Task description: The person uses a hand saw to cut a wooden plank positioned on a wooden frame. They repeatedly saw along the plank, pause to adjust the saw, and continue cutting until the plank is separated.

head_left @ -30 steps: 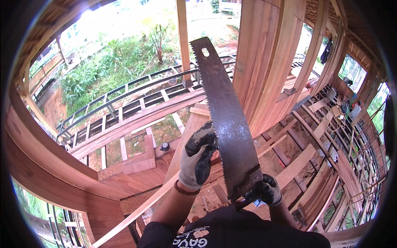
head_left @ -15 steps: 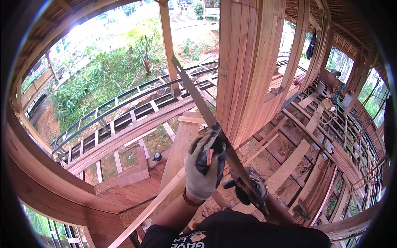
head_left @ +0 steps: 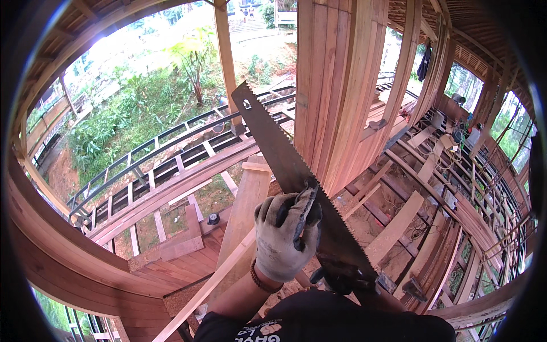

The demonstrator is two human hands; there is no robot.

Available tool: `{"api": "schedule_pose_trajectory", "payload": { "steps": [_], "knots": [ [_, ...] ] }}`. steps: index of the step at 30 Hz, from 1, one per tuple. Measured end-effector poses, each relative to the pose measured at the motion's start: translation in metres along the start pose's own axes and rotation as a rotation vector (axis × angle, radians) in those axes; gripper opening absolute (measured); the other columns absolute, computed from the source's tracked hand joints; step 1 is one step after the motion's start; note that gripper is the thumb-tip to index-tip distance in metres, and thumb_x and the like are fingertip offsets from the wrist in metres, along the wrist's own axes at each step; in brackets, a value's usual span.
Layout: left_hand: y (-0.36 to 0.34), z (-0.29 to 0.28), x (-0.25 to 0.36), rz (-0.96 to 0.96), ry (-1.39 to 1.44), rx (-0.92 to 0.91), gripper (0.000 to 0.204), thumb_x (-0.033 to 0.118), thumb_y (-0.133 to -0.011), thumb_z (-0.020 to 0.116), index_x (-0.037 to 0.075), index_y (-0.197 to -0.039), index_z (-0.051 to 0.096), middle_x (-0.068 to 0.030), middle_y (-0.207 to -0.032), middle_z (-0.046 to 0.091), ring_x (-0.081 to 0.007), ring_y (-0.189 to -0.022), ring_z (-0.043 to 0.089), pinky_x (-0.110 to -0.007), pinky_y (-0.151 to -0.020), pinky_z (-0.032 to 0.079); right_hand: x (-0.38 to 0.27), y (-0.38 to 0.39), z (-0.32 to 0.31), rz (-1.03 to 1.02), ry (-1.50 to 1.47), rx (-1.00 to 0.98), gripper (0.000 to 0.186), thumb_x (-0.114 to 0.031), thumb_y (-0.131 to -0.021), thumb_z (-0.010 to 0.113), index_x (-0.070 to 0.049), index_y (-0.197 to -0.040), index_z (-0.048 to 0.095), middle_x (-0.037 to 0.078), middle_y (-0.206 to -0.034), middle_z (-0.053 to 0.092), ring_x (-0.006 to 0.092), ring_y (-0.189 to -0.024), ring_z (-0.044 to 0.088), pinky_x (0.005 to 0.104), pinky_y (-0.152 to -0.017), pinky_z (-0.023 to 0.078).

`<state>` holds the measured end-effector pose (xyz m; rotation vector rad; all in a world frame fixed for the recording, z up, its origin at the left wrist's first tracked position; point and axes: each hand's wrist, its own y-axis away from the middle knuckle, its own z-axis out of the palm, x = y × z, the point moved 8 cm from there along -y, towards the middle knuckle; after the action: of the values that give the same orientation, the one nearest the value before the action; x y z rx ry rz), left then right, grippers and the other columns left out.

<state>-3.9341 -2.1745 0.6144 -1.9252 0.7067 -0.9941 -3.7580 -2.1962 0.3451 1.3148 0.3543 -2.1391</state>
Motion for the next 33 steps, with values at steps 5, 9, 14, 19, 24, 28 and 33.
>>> {"api": "schedule_pose_trajectory", "payload": {
  "steps": [5, 9, 14, 19, 24, 28, 33],
  "knots": [
    [0.002, -0.001, 0.001, 0.018, -0.075, 0.000, 0.047, 0.009, -0.073, 0.068, 0.007, -0.119, 0.061, -0.0120, -0.106, 0.056, -0.0318, -0.095, 0.054, -0.045, -0.085, 0.040, 0.009, 0.002, -0.005, 0.038, -0.002, 0.013, 0.070, -0.048, -0.088, 0.058, 0.010, -0.127, 0.049, 0.008, -0.076, 0.060, 0.0137, -0.056, 0.055, 0.0250, -0.049, 0.043],
    [0.004, 0.000, 0.001, 0.030, -0.120, -0.007, 0.049, 0.010, -0.071, 0.068, 0.007, -0.119, 0.061, -0.0113, -0.106, 0.056, -0.0318, -0.095, 0.054, -0.045, -0.086, 0.040, 0.015, 0.002, -0.008, 0.066, 0.001, 0.023, 0.067, -0.046, -0.089, 0.059, 0.009, -0.126, 0.050, 0.008, -0.078, 0.060, 0.0138, -0.059, 0.055, 0.0251, -0.051, 0.044],
    [0.008, 0.001, -0.008, 0.027, -0.141, -0.070, 0.050, 0.012, -0.070, 0.069, 0.014, -0.119, 0.063, -0.0097, -0.105, 0.057, -0.0314, -0.095, 0.053, -0.045, -0.087, 0.039, 0.020, 0.001, -0.008, 0.089, 0.006, 0.022, 0.064, -0.043, -0.089, 0.059, 0.008, -0.126, 0.051, 0.008, -0.081, 0.061, 0.0140, -0.062, 0.056, 0.0252, -0.054, 0.045],
    [0.000, -0.009, -0.010, 0.071, -0.196, -0.062, 0.044, 0.004, -0.064, 0.069, 0.011, -0.108, 0.065, -0.0118, -0.103, 0.059, -0.0331, -0.097, 0.055, -0.045, -0.089, 0.040, 0.023, -0.004, -0.006, 0.091, 0.003, -0.013, 0.060, -0.040, -0.089, 0.060, 0.007, -0.126, 0.052, 0.008, -0.085, 0.061, 0.0141, -0.065, 0.057, 0.0253, -0.056, 0.046],
    [-0.013, -0.032, -0.025, 0.112, -0.340, 0.008, 0.045, 0.011, -0.066, 0.075, 0.011, -0.109, 0.063, -0.0125, -0.114, 0.056, -0.0333, -0.107, 0.052, -0.048, -0.093, 0.038, 0.034, 0.001, -0.001, 0.111, -0.007, -0.050, 0.057, -0.037, -0.089, 0.061, 0.006, -0.125, 0.053, 0.008, -0.088, 0.062, 0.0143, -0.068, 0.058, 0.0254, -0.059, 0.047],
    [-0.039, -0.039, -0.014, 0.275, -0.455, -0.080, 0.049, 0.023, -0.071, 0.075, 0.013, -0.117, 0.061, -0.0100, -0.126, 0.052, -0.0352, -0.124, 0.044, -0.051, -0.107, 0.028, 0.035, 0.007, -0.002, 0.126, 0.006, -0.045, 0.054, -0.035, -0.089, 0.061, 0.005, -0.125, 0.053, 0.008, -0.091, 0.062, 0.0144, -0.071, 0.059, 0.0255, -0.061, 0.048],
    [-0.050, -0.039, -0.013, 0.429, -0.520, -0.413, 0.047, 0.026, -0.070, 0.073, 0.020, -0.116, 0.063, -0.0044, -0.125, 0.054, -0.0302, -0.130, 0.042, -0.054, -0.114, 0.020, 0.044, 0.009, -0.001, 0.164, 0.004, -0.071, 0.051, -0.032, -0.090, 0.062, 0.004, -0.125, 0.054, 0.008, -0.094, 0.063, 0.0146, -0.074, 0.060, 0.0256, -0.063, 0.049]
  ]
}}
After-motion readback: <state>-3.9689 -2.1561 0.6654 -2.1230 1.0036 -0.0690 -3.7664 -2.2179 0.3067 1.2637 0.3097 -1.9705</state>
